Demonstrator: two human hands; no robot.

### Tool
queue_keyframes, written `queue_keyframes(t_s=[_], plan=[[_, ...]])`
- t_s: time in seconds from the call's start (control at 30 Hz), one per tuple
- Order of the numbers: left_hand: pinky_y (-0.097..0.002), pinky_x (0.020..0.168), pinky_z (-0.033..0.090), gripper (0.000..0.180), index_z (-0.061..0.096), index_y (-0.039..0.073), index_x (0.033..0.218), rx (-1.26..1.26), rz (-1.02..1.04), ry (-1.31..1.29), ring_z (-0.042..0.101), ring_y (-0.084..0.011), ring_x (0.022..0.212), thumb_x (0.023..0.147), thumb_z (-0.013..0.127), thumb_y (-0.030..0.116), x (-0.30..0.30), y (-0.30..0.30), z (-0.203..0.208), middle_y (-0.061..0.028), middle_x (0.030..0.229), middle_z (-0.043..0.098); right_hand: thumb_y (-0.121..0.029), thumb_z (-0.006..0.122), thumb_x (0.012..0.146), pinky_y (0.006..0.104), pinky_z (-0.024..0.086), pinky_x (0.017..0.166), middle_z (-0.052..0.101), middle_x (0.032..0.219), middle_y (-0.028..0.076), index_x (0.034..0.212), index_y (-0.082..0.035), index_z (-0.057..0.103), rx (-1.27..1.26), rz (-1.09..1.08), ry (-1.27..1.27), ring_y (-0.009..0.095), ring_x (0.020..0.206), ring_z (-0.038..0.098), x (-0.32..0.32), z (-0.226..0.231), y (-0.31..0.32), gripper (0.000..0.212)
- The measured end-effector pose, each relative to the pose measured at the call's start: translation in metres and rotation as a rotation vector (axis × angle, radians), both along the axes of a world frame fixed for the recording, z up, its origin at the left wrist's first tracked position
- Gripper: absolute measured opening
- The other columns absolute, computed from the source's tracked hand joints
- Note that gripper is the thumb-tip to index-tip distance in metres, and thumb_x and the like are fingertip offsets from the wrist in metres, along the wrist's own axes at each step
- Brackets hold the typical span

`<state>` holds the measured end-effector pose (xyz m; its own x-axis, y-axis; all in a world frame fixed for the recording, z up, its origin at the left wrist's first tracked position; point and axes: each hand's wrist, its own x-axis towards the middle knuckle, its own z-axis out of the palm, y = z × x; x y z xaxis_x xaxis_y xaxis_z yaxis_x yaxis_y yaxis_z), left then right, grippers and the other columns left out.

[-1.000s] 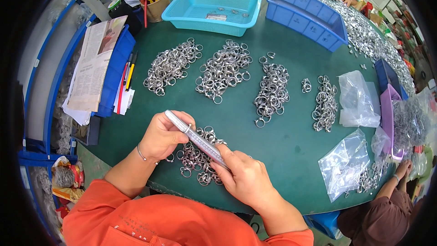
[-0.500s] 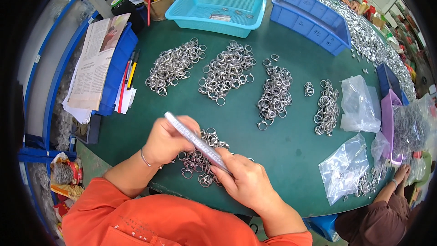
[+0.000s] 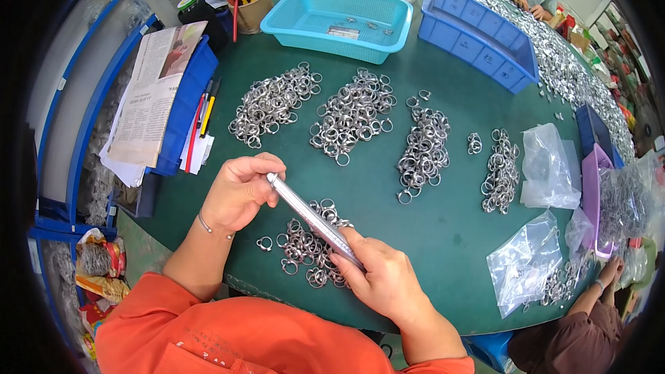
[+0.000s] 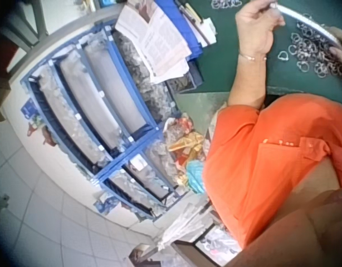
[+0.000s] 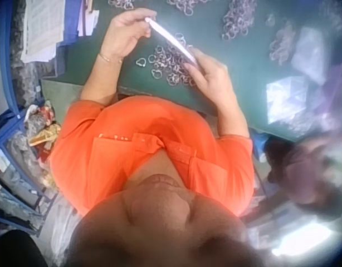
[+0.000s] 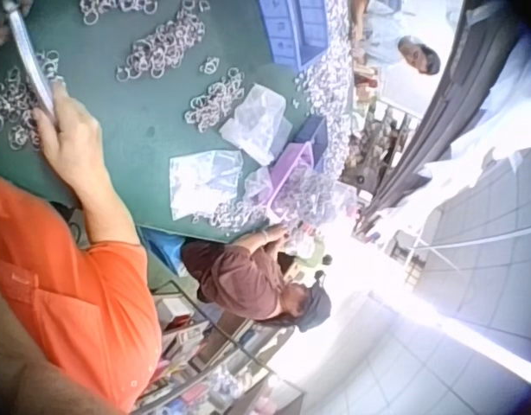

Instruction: The person holds a metal mandrel and repeatedly slides small metal rings onto it, removing them and placing them into groups on a table.

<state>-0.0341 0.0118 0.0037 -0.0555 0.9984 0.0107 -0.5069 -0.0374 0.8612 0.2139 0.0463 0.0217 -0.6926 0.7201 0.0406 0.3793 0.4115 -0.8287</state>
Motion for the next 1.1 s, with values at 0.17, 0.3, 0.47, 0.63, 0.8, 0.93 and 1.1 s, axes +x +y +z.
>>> queue_keyframes(t_s=[0.17, 0.3, 0.47, 0.63, 0.8, 0.93, 1.1], plan=[[-0.0284, 0.070, 0.051, 0.036, 0.061, -0.004, 0.098, -0.090, -0.045, 0.033, 0.060, -0.0191, 0.081, 0.064, 0.069, -0.010, 0.013, 0.000, 0.002, -0.0144, 0.093, 0.061, -0.015, 0.064, 0.079, 0.0349, 0.049, 0.055, 0.061, 0.073, 0.013, 0.109, -0.005, 0.056, 0.032, 0.020, 0.028, 0.028, 0.061, 0.060, 0.000, 0.002, 0.000, 0.032], [-0.0276, 0.072, 0.050, 0.031, 0.066, -0.004, 0.085, -0.086, -0.228, 0.249, 0.060, -0.0191, 0.083, 0.056, 0.075, -0.008, 0.024, 0.000, 0.005, -0.0138, 0.091, 0.061, -0.015, 0.064, 0.078, 0.0356, 0.049, 0.055, 0.060, 0.072, 0.012, 0.109, -0.005, 0.056, 0.047, 0.076, 0.031, 0.028, 0.061, 0.059, 0.001, 0.002, 0.000, 0.033], [-0.0247, 0.070, 0.049, 0.033, 0.066, -0.004, 0.088, -0.065, -0.231, 0.282, 0.058, -0.0175, 0.081, 0.057, 0.075, -0.008, 0.021, 0.001, 0.002, -0.0120, 0.092, 0.058, -0.016, 0.064, 0.078, 0.0360, 0.048, 0.055, 0.060, 0.071, 0.011, 0.109, -0.006, 0.055, 0.100, 0.073, -0.001, 0.029, 0.062, 0.059, 0.001, 0.001, 0.001, 0.034], [-0.0225, 0.072, 0.049, 0.030, 0.066, -0.001, 0.093, -0.021, -0.282, 0.331, 0.056, -0.0127, 0.084, 0.065, 0.073, -0.006, 0.020, 0.001, 0.003, -0.0061, 0.094, 0.056, -0.017, 0.063, 0.079, 0.0371, 0.048, 0.055, 0.059, 0.071, 0.011, 0.108, -0.007, 0.055, 0.116, 0.058, 0.013, 0.029, 0.063, 0.059, 0.001, -0.001, 0.000, 0.032], [-0.0225, 0.067, 0.048, 0.026, 0.065, -0.003, 0.088, -0.002, -0.194, 0.338, 0.057, -0.0128, 0.079, 0.063, 0.074, -0.005, 0.027, -0.001, 0.002, -0.0084, 0.089, 0.058, -0.017, 0.063, 0.079, 0.0372, 0.047, 0.055, 0.059, 0.071, 0.011, 0.108, -0.008, 0.055, 0.077, 0.070, 0.048, 0.030, 0.063, 0.058, 0.002, -0.004, 0.000, 0.031], [-0.0219, 0.062, 0.047, 0.021, 0.064, -0.003, 0.082, -0.035, -0.081, 0.229, 0.056, -0.0123, 0.073, 0.063, 0.072, -0.005, 0.036, 0.000, 0.009, -0.0096, 0.086, 0.058, -0.016, 0.063, 0.080, 0.0324, 0.047, 0.054, 0.059, 0.069, 0.010, 0.109, -0.007, 0.057, 0.000, 0.052, 0.173, 0.023, 0.058, 0.059, 0.003, -0.003, 0.001, 0.031], [-0.0233, 0.063, 0.049, 0.015, 0.062, -0.004, 0.092, -0.007, 0.255, -0.002, 0.058, -0.0108, 0.071, 0.085, 0.056, 0.008, 0.003, 0.037, 0.015, -0.0080, 0.088, 0.063, -0.018, 0.062, 0.083, 0.0232, 0.041, 0.049, 0.057, 0.063, 0.002, 0.110, -0.004, 0.058, -0.438, -0.026, 0.155, 0.007, 0.052, 0.050, 0.016, 0.006, 0.013, 0.030]])
